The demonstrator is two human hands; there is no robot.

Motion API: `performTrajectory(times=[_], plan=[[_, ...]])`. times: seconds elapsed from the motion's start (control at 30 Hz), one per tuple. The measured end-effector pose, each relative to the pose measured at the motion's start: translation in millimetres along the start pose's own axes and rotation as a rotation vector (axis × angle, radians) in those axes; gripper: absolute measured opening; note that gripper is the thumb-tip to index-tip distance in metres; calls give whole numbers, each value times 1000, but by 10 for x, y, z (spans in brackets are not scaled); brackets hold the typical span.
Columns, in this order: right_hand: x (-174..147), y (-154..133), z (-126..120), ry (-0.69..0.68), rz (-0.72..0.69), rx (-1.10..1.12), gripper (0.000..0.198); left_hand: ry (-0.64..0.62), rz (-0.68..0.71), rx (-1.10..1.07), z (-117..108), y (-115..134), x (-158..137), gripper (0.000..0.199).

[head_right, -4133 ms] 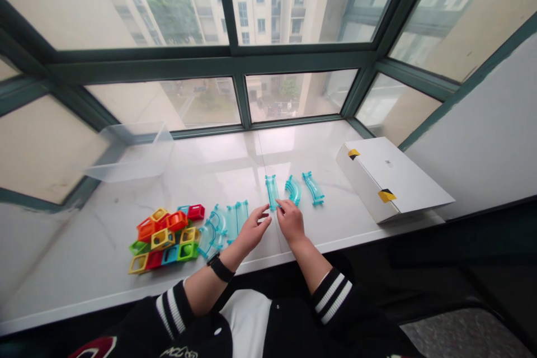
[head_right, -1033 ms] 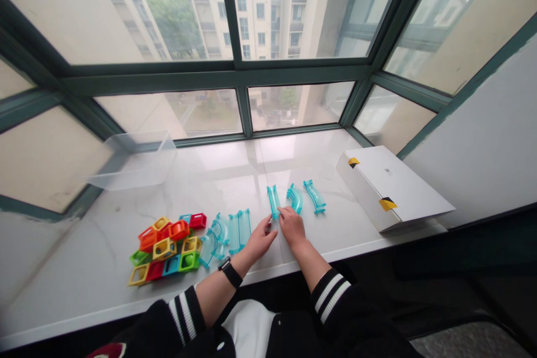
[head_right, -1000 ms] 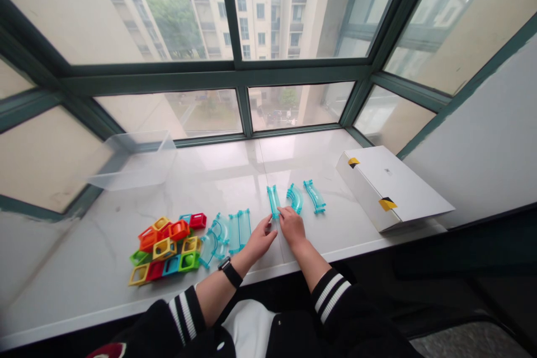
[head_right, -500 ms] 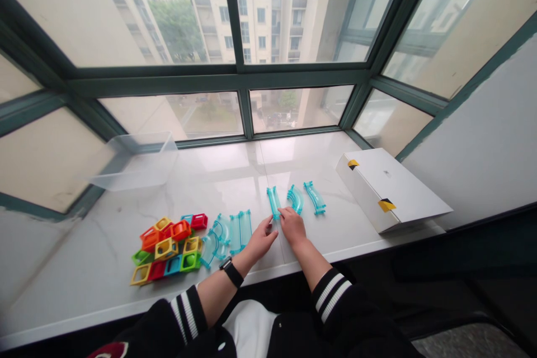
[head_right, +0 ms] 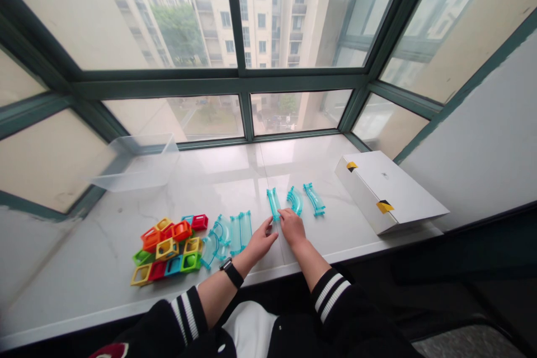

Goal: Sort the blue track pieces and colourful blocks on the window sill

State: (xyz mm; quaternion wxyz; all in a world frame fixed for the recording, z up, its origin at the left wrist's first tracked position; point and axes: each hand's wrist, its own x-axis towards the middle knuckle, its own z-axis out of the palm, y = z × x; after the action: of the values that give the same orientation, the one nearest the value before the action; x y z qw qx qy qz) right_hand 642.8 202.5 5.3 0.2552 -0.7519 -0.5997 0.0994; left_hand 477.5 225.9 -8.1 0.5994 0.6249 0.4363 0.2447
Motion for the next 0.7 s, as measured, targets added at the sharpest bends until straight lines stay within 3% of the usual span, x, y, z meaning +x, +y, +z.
performTrajectory(times=[0.37,0.53,0.7], plan=[[-71,-23,0,-12,8,47,44,-51,0,-107,-54,-38,15,84],[-149,-7,10,16,-9,87,47,-62,-31,-97,-64,87,-32,87],[-475,344,-23,147,-69,113,39,-97,19,-165,-377,293,-226,77]])
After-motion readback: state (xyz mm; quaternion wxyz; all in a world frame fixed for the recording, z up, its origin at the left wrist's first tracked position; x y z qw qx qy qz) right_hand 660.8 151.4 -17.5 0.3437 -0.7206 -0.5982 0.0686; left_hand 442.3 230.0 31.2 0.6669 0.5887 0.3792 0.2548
